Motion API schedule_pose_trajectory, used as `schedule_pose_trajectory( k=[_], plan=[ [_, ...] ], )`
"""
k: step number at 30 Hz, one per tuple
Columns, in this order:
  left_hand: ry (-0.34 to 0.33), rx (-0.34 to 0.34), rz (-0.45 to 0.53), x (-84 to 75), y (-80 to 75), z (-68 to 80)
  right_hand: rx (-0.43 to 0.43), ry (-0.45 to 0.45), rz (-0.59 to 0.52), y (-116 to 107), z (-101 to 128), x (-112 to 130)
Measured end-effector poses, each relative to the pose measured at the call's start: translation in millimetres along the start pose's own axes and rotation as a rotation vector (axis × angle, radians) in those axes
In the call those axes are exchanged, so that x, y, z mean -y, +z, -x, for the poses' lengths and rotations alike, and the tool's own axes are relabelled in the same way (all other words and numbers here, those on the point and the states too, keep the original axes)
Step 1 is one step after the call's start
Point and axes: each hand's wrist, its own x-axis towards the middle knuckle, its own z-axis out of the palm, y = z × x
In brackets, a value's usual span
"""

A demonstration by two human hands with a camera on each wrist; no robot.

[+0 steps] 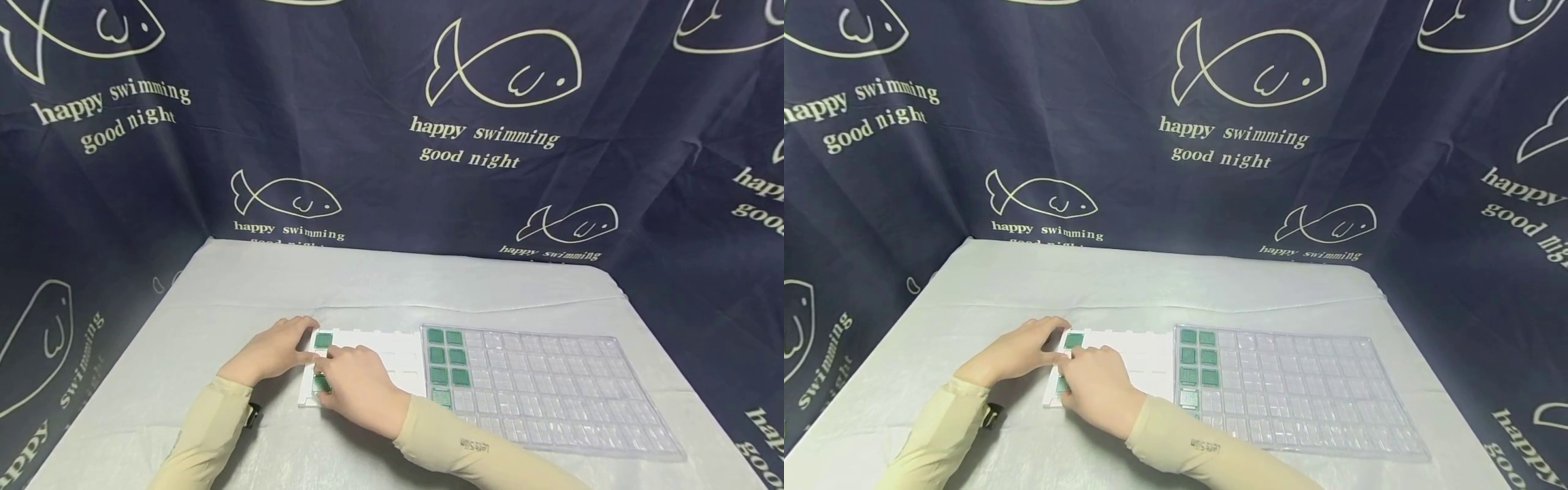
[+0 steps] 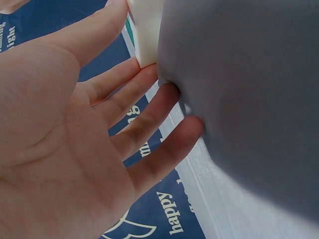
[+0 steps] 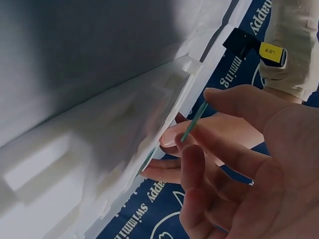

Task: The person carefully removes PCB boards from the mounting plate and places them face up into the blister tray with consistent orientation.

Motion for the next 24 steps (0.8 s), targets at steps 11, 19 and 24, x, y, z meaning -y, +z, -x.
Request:
schedule_pose_trajectory(
  k=[11,19,24],
  plan=[
    [-0.002,0.008,0.011,0.0,0.7,-0.7,-0.022,0.043,-0.049,-1.7,16.3,-14.0],
    [-0.004,0.013,0.004,-0.2,-0.3,-1.6,-0.04,0.081,-0.074,-6.9,33.7,-29.6],
    [-0.008,0.015,0.008,-0.7,-0.5,-1.6,-0.062,0.107,-0.095,-7.1,46.7,-40.2]
  ],
)
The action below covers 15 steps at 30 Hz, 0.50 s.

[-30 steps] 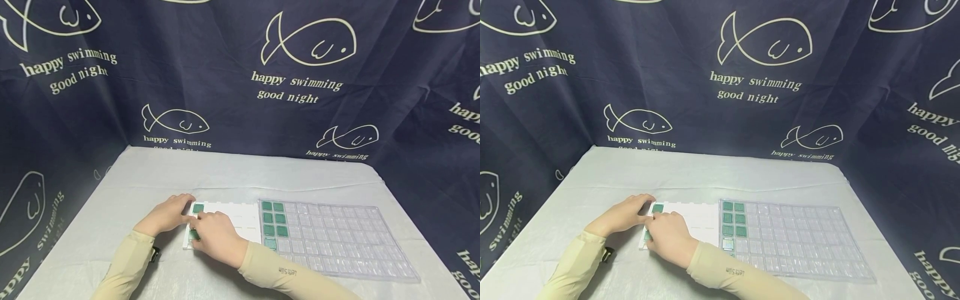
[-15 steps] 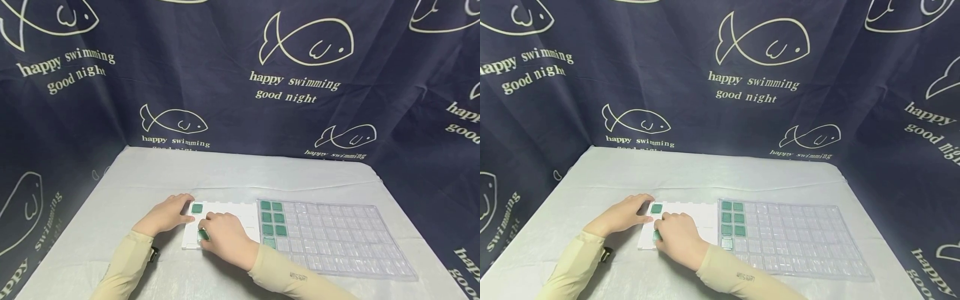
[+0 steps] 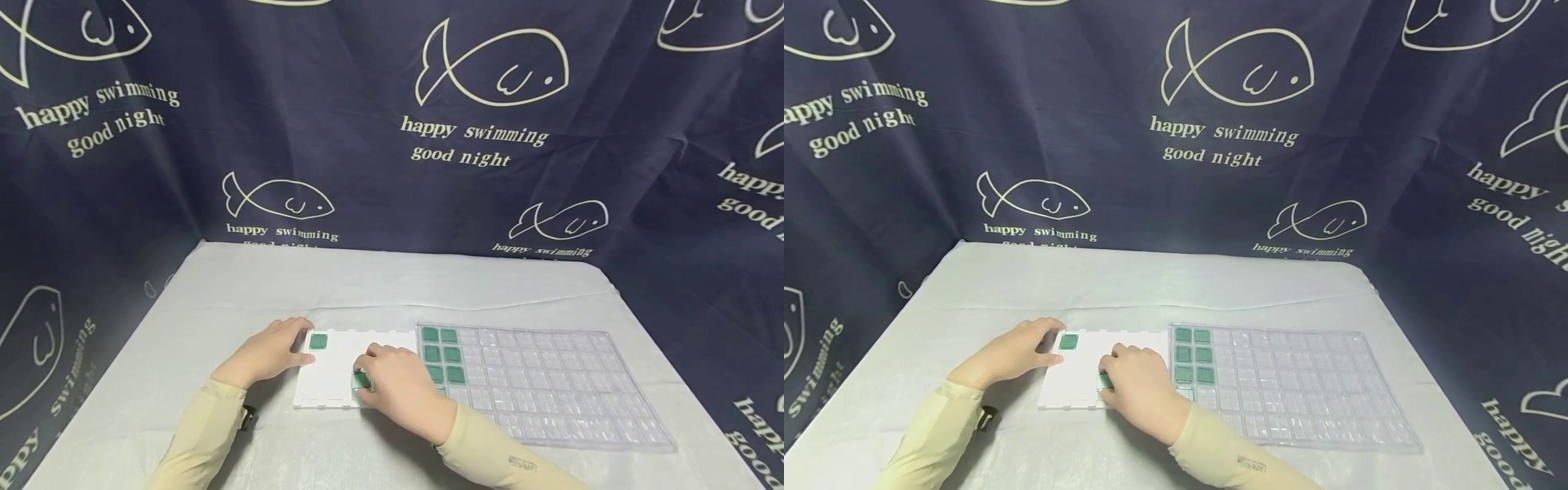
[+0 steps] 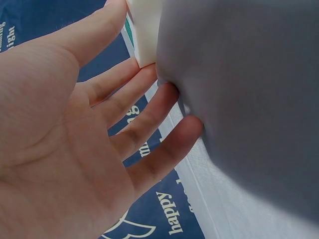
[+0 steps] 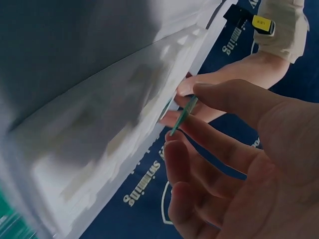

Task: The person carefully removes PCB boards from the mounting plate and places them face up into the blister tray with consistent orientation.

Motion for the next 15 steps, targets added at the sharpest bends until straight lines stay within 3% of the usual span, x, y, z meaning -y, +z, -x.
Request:
schedule_pose_trajectory(
  k=[15],
  plan=[
    [-0.01,0.001,0.014,1.9,3.3,0.4,-0.027,0.095,-0.026,-7.6,34.7,-31.3]
  ],
)
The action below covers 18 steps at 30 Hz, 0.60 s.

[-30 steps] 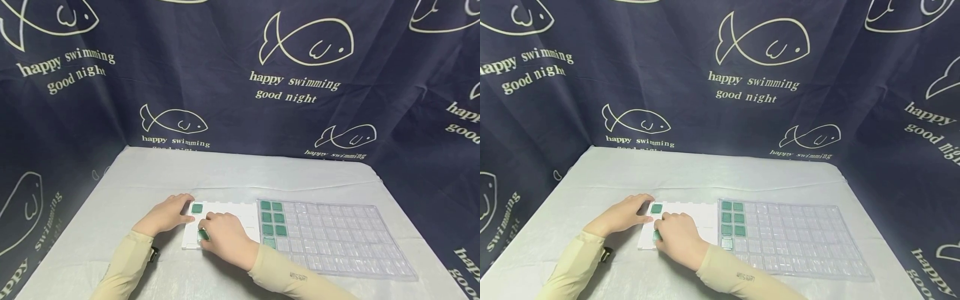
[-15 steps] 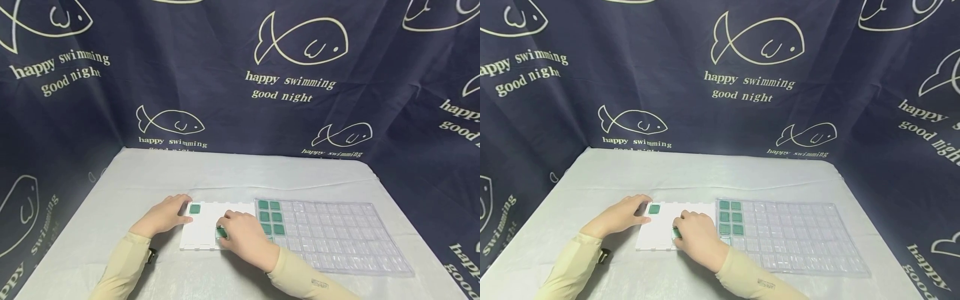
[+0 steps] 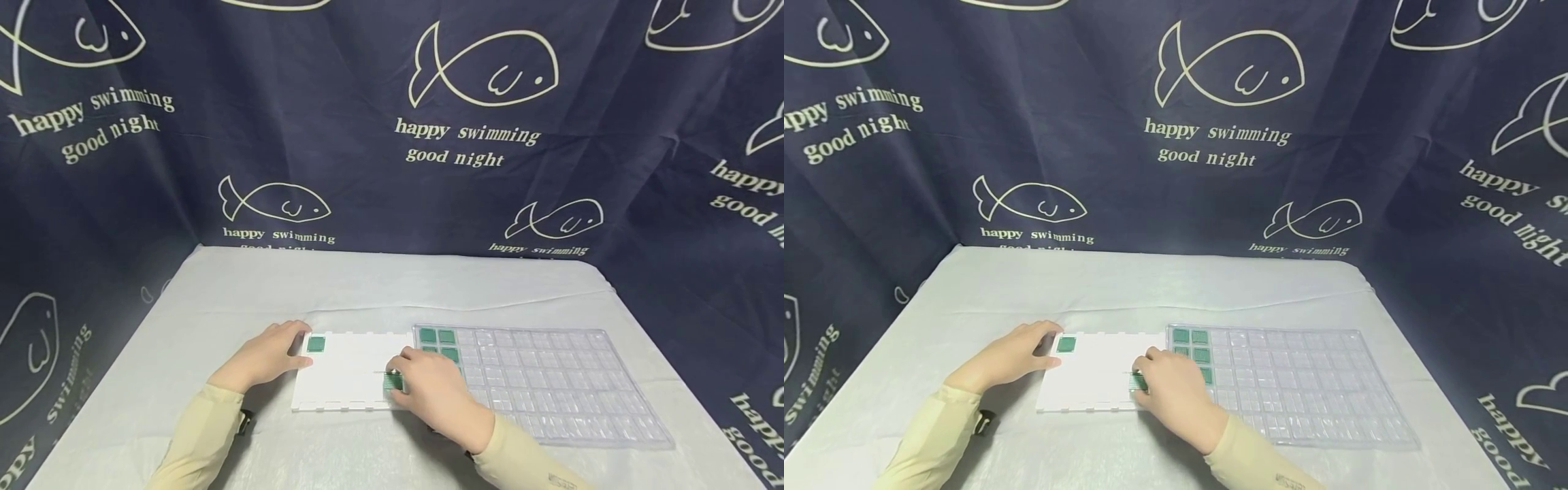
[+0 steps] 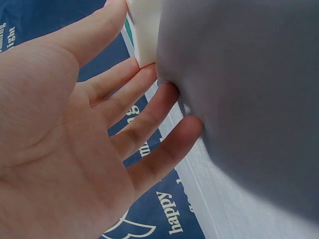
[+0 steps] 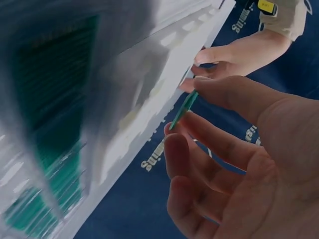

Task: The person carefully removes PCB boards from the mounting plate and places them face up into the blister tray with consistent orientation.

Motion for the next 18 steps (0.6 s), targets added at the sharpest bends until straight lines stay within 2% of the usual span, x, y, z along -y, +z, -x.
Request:
schedule_pose_trajectory(
  k=[9,18],
  plan=[
    [0.002,-0.003,0.001,3.5,1.8,-0.7,0.013,0.063,-0.065,1.3,18.1,-21.4],
    [0.007,-0.001,0.002,2.5,2.0,-1.1,0.022,0.125,-0.039,-0.6,37.6,-40.1]
  ],
)
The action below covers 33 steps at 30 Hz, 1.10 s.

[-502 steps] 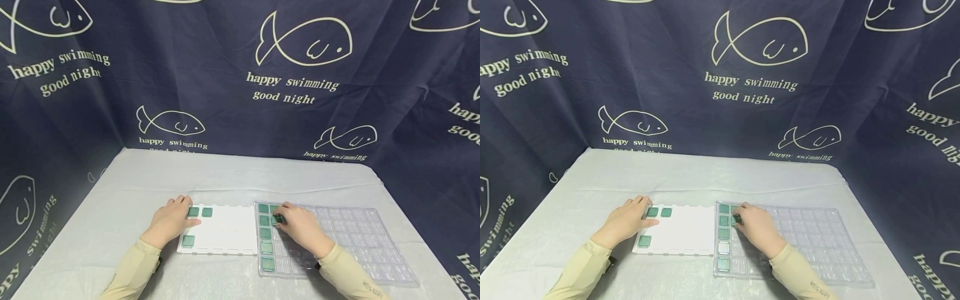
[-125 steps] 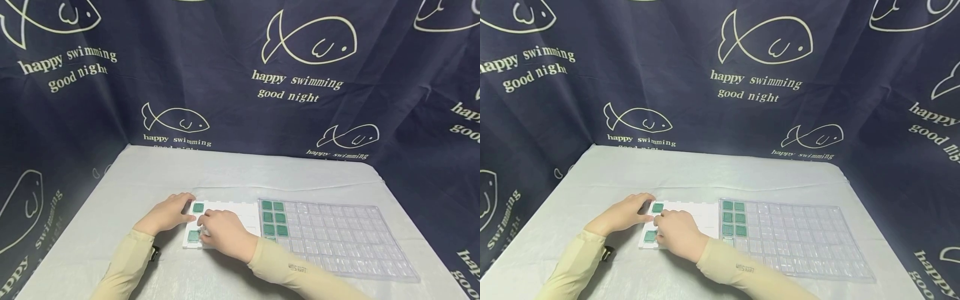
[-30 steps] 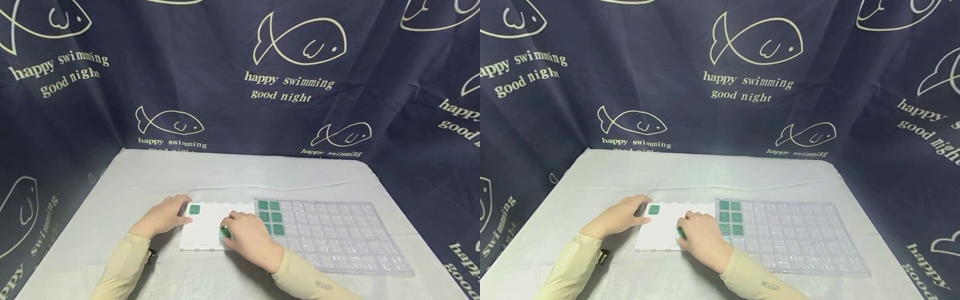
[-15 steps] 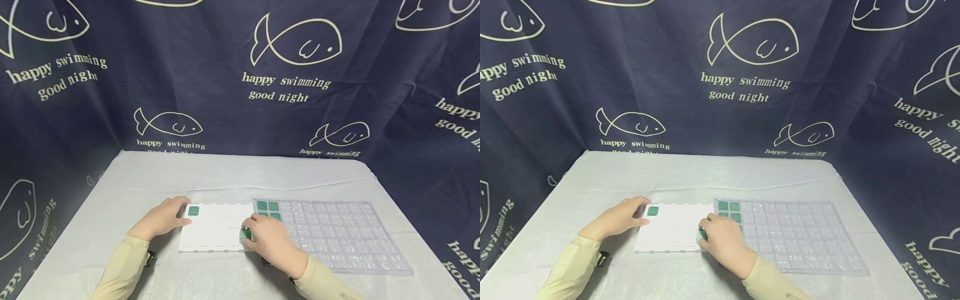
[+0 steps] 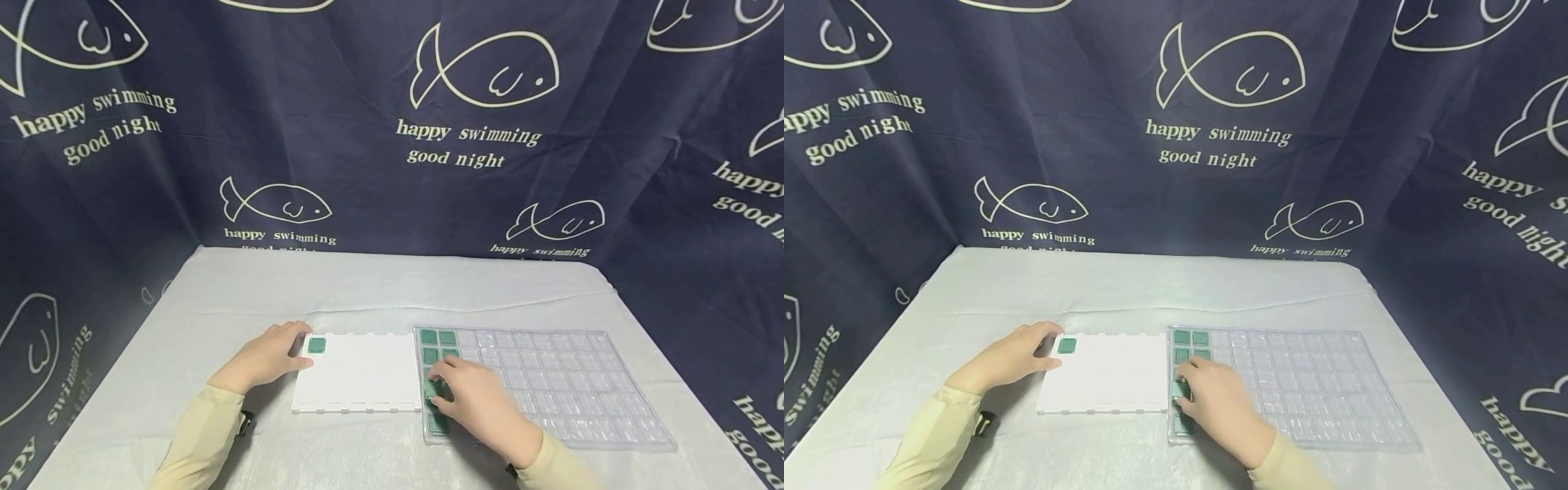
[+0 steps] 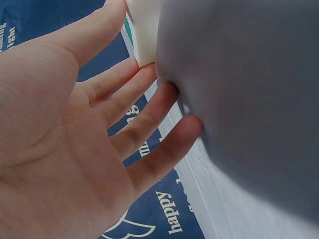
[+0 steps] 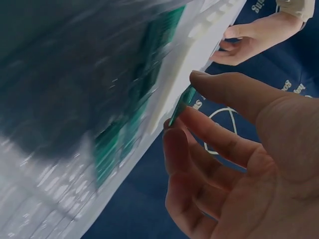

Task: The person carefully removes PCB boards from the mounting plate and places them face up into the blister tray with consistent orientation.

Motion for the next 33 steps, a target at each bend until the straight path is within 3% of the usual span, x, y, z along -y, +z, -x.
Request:
schedule_pose_trajectory(
  k=[13,33],
  plan=[
    [-0.011,0.007,0.006,-1.6,0.9,-0.1,0.035,0.094,0.005,-0.4,16.3,-18.0],
    [-0.015,0.005,0.001,-0.7,-0.3,-0.1,0.101,0.126,-0.025,1.2,16.3,-27.7]
  ],
)
